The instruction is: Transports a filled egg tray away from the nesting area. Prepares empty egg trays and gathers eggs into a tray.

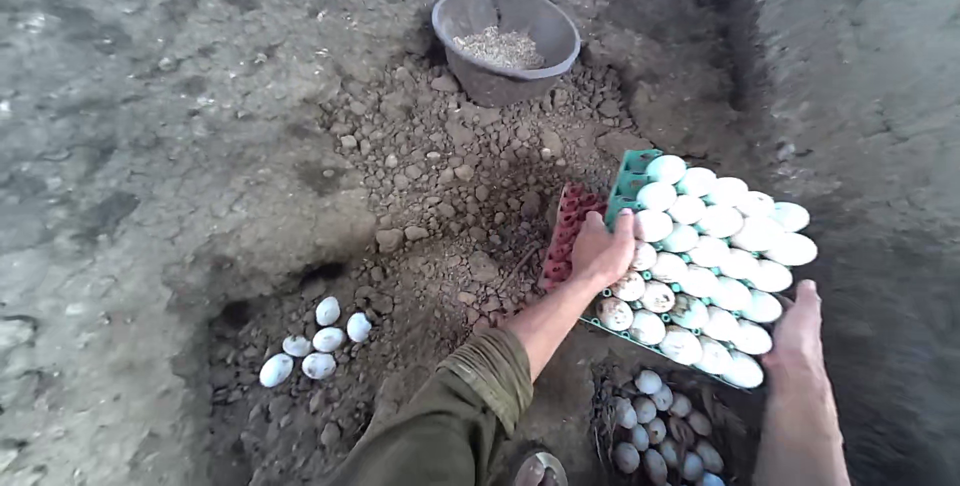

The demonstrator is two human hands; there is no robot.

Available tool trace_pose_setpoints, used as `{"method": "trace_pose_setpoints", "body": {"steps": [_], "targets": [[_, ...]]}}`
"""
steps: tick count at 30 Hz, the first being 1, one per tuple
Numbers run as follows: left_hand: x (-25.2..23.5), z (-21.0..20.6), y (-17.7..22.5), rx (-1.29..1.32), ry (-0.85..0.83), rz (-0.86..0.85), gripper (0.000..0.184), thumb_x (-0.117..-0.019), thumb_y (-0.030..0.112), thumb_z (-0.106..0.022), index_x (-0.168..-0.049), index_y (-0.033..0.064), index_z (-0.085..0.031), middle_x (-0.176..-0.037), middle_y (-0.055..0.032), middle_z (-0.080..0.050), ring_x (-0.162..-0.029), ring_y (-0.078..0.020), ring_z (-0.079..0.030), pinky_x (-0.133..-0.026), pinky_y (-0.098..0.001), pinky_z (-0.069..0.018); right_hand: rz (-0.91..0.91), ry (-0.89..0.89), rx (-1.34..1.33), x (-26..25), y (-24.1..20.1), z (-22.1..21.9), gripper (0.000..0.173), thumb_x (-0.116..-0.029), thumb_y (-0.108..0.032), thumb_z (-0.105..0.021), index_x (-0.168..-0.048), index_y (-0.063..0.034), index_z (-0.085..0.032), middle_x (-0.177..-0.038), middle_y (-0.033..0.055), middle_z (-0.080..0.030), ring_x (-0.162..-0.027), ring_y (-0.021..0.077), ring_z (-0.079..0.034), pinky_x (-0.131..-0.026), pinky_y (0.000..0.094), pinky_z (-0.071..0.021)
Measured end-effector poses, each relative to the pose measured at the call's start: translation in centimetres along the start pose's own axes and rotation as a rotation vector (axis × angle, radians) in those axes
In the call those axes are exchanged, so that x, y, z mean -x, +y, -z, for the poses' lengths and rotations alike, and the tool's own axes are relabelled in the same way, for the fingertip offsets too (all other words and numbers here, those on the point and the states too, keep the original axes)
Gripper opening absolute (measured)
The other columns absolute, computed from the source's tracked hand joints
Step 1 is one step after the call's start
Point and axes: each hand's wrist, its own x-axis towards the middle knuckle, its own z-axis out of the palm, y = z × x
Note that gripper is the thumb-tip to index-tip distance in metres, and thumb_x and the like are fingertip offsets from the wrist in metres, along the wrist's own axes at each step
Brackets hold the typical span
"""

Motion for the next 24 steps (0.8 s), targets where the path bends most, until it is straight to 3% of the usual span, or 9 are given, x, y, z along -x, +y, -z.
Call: {"method": "trace_pose_setpoints", "body": {"steps": [5,9,12,15,19,22,24], "targets": [[3.5,1.1,-0.8,0.016,-0.067,-0.050,0.053,-0.1094,0.044,-0.038,-0.138,0.0010,-0.051,-0.129,-0.0235,-0.061,-0.120,-0.0341,-0.062,-0.099,-0.0556,-0.0505,-0.003,0.020,0.000,4.1,0.5,1.3,0.074,-0.1067,-0.061,-0.020,-0.152,-0.0076,-0.042,-0.149,0.0125,-0.052,-0.133,0.0194,-0.054,-0.109,0.0463,-0.0464],[7.0,4.2,-5.0,-0.030,0.035,0.064,0.049,-0.1096,0.042,-0.038,-0.137,0.0045,-0.053,-0.117,-0.0196,-0.067,-0.109,-0.0323,-0.066,-0.093,-0.0558,-0.0529,-0.060,-0.016,-0.025,8.8,4.0,-1.1,0.071,-0.1080,-0.058,-0.022,-0.150,-0.0040,-0.043,-0.142,0.0136,-0.056,-0.126,0.0194,-0.058,-0.105,0.0450,-0.0491],[9.7,7.2,-9.3,-0.058,0.121,0.182,0.049,-0.1105,0.044,-0.034,-0.135,0.0064,-0.054,-0.106,-0.0187,-0.069,-0.101,-0.0333,-0.068,-0.088,-0.0566,-0.0534,-0.133,-0.106,-0.051,12.2,7.9,-4.0,0.068,-0.1089,-0.056,-0.019,-0.146,-0.0067,-0.048,-0.135,0.0107,-0.060,-0.119,0.0174,-0.061,-0.100,0.0448,-0.0524],[12.1,10.2,-13.0,-0.047,0.239,0.251,0.049,-0.1117,0.041,-0.031,-0.132,0.0047,-0.055,-0.106,-0.0201,-0.067,-0.101,-0.0342,-0.066,-0.087,-0.0575,-0.0518,-0.208,-0.187,-0.059,15.4,10.9,-6.9,0.065,-0.1097,-0.054,-0.020,-0.149,-0.0100,-0.046,-0.140,0.0113,-0.059,-0.125,0.0190,-0.059,-0.104,0.0470,-0.0506],[14.9,14.0,-16.5,-0.031,0.389,0.269,0.052,-0.1123,0.038,-0.028,-0.137,0.0012,-0.056,-0.126,-0.0243,-0.064,-0.123,-0.0346,-0.060,-0.103,-0.0578,-0.0465,-0.296,-0.283,-0.012,19.1,12.5,-9.7,0.066,-0.1097,-0.055,-0.022,-0.149,-0.0098,-0.049,-0.142,0.0137,-0.059,-0.130,0.0230,-0.058,-0.107,0.0504,-0.0492],[16.3,16.7,-17.9,-0.020,0.461,0.256,0.058,-0.1120,0.041,-0.027,-0.147,0.0010,-0.050,-0.148,-0.0236,-0.052,-0.142,-0.0327,-0.046,-0.117,-0.0566,-0.0354,-0.350,-0.381,0.041,20.1,13.9,-12.1,0.070,-0.1088,-0.058,-0.019,-0.142,-0.0077,-0.056,-0.134,0.0168,-0.064,-0.125,0.0267,-0.061,-0.103,0.0533,-0.0512],[16.9,18.3,-18.4,-0.042,0.507,0.260,0.060,-0.1116,0.043,-0.026,-0.149,0.0021,-0.048,-0.152,-0.0216,-0.049,-0.144,-0.0311,-0.044,-0.118,-0.0561,-0.0330,-0.360,-0.449,0.100,20.2,14.8,-13.7,0.076,-0.1080,-0.060,-0.016,-0.137,-0.0058,-0.061,-0.134,0.0177,-0.065,-0.126,0.0277,-0.061,-0.105,0.0541,-0.0501]]}}
